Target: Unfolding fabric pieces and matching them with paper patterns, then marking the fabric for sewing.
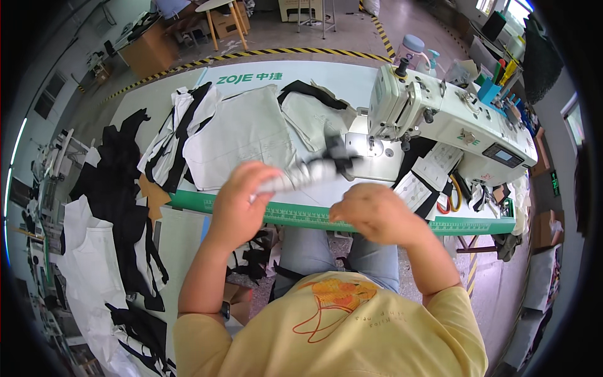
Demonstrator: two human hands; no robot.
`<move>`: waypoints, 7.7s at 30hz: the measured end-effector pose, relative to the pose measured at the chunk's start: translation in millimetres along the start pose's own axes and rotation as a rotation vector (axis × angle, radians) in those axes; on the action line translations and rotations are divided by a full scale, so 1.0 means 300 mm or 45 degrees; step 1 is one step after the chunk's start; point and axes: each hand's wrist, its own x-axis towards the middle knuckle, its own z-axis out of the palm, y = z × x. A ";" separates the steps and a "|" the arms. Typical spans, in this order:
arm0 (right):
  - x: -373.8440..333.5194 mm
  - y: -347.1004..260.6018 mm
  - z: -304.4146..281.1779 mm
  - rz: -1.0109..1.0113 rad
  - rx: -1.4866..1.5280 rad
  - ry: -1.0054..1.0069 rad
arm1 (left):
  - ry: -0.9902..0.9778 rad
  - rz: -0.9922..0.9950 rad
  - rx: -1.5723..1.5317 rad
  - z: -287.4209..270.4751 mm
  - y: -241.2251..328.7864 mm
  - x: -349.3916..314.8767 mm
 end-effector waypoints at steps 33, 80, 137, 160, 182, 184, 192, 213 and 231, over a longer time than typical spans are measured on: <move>-0.088 0.190 0.190 0.146 -0.067 0.345 | -0.212 -0.101 -1.146 0.090 -0.039 -0.036; 0.074 0.063 0.342 0.872 1.058 0.447 | 0.081 -0.126 -0.003 0.258 0.010 -0.140; -0.140 0.197 0.279 0.544 -0.115 0.484 | -0.211 0.088 0.404 0.450 -0.227 0.274; -0.566 0.106 0.016 1.256 -0.638 1.000 | -0.275 0.069 -0.077 0.476 -0.009 0.211; -0.604 0.136 0.067 1.371 0.463 1.200 | -0.720 -0.662 -0.731 0.913 0.221 0.293; -0.610 0.144 0.073 1.309 0.385 1.137 | -0.753 -0.594 -0.707 0.922 0.207 0.294; -0.610 0.137 0.055 1.271 0.417 1.055 | -0.204 -0.043 -0.181 0.913 0.241 0.257; -0.604 0.135 0.043 1.117 -0.164 0.960 | -0.640 -1.163 -1.074 0.891 0.241 0.306; -0.553 0.249 -0.119 0.873 -0.642 0.909 | -0.713 -1.009 -1.240 0.886 0.220 0.267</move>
